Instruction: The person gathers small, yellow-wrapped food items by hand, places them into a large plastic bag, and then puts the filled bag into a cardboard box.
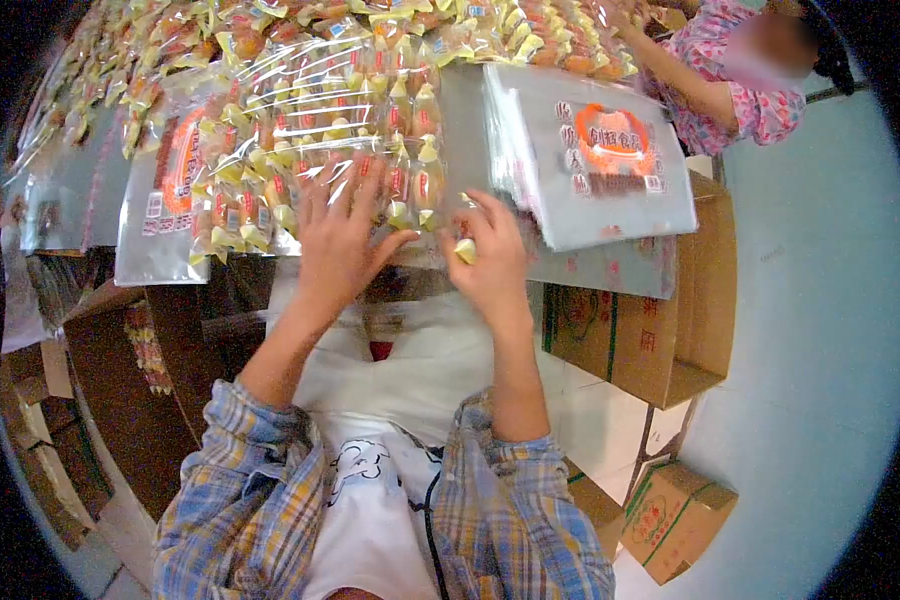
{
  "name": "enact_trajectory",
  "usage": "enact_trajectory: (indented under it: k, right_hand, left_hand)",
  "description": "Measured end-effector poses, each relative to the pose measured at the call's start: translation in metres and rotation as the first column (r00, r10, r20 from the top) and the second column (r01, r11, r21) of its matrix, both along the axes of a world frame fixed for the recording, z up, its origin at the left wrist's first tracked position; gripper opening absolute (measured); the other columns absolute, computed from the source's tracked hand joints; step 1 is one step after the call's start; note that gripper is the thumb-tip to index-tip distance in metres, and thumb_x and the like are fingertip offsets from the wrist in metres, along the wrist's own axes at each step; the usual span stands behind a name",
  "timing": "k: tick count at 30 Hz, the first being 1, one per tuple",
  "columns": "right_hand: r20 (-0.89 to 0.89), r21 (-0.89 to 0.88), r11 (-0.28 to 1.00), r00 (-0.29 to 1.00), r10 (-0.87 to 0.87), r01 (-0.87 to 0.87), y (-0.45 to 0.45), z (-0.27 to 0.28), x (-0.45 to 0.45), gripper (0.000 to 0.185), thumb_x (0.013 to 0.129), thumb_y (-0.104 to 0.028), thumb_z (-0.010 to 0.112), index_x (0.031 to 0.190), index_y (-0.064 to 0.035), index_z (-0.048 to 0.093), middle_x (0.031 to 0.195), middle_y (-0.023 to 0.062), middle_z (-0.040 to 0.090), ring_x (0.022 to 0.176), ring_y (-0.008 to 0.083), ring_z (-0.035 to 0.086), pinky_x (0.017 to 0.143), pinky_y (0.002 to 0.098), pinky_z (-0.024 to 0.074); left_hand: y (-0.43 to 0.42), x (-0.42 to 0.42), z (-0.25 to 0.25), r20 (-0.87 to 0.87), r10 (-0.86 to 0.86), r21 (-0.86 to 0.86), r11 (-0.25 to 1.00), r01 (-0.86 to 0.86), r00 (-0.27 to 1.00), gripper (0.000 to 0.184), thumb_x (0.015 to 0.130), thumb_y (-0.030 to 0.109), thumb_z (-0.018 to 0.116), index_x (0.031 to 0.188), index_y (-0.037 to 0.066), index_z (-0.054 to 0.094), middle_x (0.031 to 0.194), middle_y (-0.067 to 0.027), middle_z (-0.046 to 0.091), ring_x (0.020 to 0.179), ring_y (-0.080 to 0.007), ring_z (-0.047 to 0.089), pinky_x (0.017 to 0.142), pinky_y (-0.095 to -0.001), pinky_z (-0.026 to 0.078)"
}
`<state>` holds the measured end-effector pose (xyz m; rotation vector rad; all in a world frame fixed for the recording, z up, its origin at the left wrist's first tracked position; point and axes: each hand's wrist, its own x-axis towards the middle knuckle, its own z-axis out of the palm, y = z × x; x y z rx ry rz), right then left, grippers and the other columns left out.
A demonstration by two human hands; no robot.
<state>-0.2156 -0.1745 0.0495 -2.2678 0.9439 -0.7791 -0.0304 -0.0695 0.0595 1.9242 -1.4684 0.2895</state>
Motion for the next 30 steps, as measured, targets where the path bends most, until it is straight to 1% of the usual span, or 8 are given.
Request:
enact_trajectory:
  k: [3,8,18,20,22,25,28,30]
  right_hand:
    - [-0.094,-0.118,0.993,0.995,-0.019,0.008,0.014,0.015,0.015,0.049,0.084,-0.024,0.08,0.131,-0.015,0.067,0.138,0.0132,0.059,0.121,0.0347,0.059,0.1,0.047,0.0461]
    - [-0.143,-0.222,0.973,0.985,-0.096,0.063,0.016,0.012,0.027,0.052,0.085,-0.027,0.08,0.135,-0.0208,0.066,0.135,0.0127,0.06,0.121,0.0341,0.058,0.098,0.0473,0.046]
    - [0.028,-0.233,0.956,0.984,-0.175,0.177,0.043,0.031,0.014,0.069,0.078,-0.023,0.087,0.138,-0.0069,0.056,0.135,0.0177,0.058,0.125,0.0355,0.059,0.109,0.0488,0.0454]
    - [0.477,0.169,0.969,0.875,0.078,-0.179,0.061,0.03,0.005,0.069,0.079,-0.025,0.088,0.137,-0.006,0.057,0.134,0.0167,0.057,0.127,0.0336,0.059,0.111,0.0466,0.0445]
    - [0.852,0.372,0.616,0.518,0.07,-0.695,0.075,0.023,0.006,0.062,0.087,-0.024,0.083,0.138,-0.0037,0.055,0.134,0.0138,0.057,0.13,0.0304,0.058,0.113,0.0453,0.0447]
    - [0.655,0.701,0.517,0.73,-0.195,-0.491,0.097,0.0,0.031,0.056,0.093,-0.018,0.076,0.141,-0.0011,0.053,0.136,0.0132,0.057,0.13,0.0303,0.059,0.111,0.0459,0.047]
    - [0.51,0.722,0.626,0.837,-0.197,-0.293,0.088,-0.012,0.066,0.057,0.096,-0.01,0.071,0.147,-0.002,0.047,0.14,0.013,0.057,0.131,0.0292,0.058,0.112,0.046,0.0468]
    - [0.704,0.673,0.527,0.668,-0.24,-0.519,0.088,0.0,0.073,0.063,0.094,-0.01,0.073,0.149,-0.0022,0.044,0.141,0.0131,0.056,0.13,0.0279,0.059,0.112,0.0435,0.0468]
  left_hand:
    - [0.02,0.019,0.003,0.176,0.06,0.271,0.957,-0.107,0.983,0.057,0.086,0.032,0.08,0.137,0.013,0.062,0.145,-0.0046,0.059,0.133,-0.027,0.054,0.113,-0.0594,0.034]
    - [0.019,0.05,-0.011,0.123,-0.067,0.044,0.997,0.062,0.99,0.031,0.085,0.009,0.073,0.115,0.012,0.073,0.117,-0.0041,0.074,0.116,-0.0293,0.065,0.101,-0.0459,0.049]
    - [0.025,0.04,0.001,0.173,-0.04,0.182,0.983,0.008,0.984,0.052,0.08,0.021,0.079,0.131,0.021,0.069,0.133,-0.002,0.064,0.128,-0.0236,0.058,0.115,-0.0515,0.031]
    - [0.029,0.045,-0.003,0.172,0.001,0.086,0.996,-0.015,0.985,0.054,0.08,0.023,0.081,0.133,0.023,0.069,0.134,-0.0023,0.064,0.13,-0.0236,0.056,0.115,-0.0515,0.031]
    - [0.034,0.052,-0.008,0.187,0.063,0.039,0.997,-0.071,0.98,0.055,0.079,0.027,0.083,0.132,0.023,0.069,0.134,-0.0023,0.064,0.13,-0.0243,0.055,0.114,-0.0516,0.03]
    - [0.039,0.056,-0.011,0.203,0.072,0.061,0.994,-0.086,0.977,0.05,0.081,0.027,0.082,0.129,0.023,0.07,0.13,-0.0018,0.066,0.125,-0.0251,0.058,0.114,-0.052,0.03]
    - [0.037,0.057,-0.013,0.167,0.084,0.058,0.994,-0.095,0.982,0.042,0.083,0.023,0.078,0.124,0.022,0.071,0.126,-0.0018,0.069,0.122,-0.0249,0.06,0.113,-0.0523,0.031]
    - [0.041,0.06,-0.012,0.167,0.086,0.085,0.991,-0.101,0.982,0.036,0.086,0.014,0.071,0.122,0.02,0.073,0.127,-0.0036,0.071,0.114,-0.0213,0.065,0.114,-0.0532,0.031]
